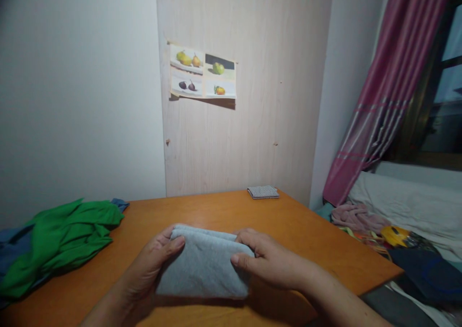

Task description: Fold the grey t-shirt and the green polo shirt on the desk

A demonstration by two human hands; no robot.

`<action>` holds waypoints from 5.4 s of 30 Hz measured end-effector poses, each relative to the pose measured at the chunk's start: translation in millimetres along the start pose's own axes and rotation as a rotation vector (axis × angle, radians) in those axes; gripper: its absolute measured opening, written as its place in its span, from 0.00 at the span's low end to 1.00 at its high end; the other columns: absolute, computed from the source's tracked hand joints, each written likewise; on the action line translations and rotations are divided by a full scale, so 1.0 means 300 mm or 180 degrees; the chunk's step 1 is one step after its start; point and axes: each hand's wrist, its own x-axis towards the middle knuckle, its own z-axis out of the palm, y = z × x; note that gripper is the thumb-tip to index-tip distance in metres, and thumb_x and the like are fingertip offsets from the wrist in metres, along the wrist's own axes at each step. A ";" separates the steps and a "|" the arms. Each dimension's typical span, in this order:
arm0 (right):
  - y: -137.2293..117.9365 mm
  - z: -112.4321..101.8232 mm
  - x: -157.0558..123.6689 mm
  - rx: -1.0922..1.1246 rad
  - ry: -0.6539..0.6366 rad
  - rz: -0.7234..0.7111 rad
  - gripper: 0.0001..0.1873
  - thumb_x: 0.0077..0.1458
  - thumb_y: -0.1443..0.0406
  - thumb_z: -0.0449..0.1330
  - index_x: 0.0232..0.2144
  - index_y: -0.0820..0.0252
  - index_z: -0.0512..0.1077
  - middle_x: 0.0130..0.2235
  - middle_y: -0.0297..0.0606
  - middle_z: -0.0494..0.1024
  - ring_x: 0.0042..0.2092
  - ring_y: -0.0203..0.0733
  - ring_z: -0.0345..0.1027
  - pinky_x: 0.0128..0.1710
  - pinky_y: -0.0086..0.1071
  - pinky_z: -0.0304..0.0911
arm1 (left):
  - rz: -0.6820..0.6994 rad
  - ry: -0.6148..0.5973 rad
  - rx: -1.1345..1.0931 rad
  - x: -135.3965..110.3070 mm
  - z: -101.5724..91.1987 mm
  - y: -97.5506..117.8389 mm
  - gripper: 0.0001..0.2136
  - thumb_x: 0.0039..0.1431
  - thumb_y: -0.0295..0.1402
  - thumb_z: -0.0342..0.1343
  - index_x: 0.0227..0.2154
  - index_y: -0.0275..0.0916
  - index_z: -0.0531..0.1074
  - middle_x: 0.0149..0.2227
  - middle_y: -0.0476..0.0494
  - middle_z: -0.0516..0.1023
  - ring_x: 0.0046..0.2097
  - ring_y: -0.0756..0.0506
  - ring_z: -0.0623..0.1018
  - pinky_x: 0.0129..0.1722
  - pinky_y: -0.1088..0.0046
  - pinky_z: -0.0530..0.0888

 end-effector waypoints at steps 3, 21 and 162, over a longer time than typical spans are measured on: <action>0.025 0.008 -0.010 0.0394 0.0112 0.0098 0.11 0.61 0.56 0.59 0.37 0.58 0.71 0.38 0.34 0.72 0.41 0.40 0.66 0.42 0.32 0.62 | -0.0040 -0.0078 -0.0065 -0.001 -0.010 0.008 0.14 0.55 0.39 0.66 0.40 0.38 0.71 0.35 0.42 0.79 0.34 0.44 0.80 0.34 0.70 0.75; 0.074 0.004 0.031 0.1523 0.0027 0.0644 0.14 0.54 0.58 0.66 0.39 0.62 0.76 0.35 0.36 0.77 0.37 0.40 0.70 0.38 0.32 0.63 | -0.0112 0.0094 -0.0236 -0.020 0.015 0.003 0.14 0.55 0.38 0.65 0.41 0.38 0.70 0.37 0.40 0.80 0.37 0.41 0.81 0.36 0.69 0.76; 0.335 0.122 -0.095 -0.0571 0.0474 0.0951 0.36 0.67 0.51 0.41 0.67 0.69 0.57 0.69 0.51 0.55 0.70 0.51 0.46 0.69 0.49 0.41 | -0.0265 0.0113 0.6219 0.106 0.197 -0.266 0.45 0.62 0.64 0.32 0.67 0.31 0.56 0.70 0.28 0.51 0.70 0.33 0.54 0.67 0.52 0.54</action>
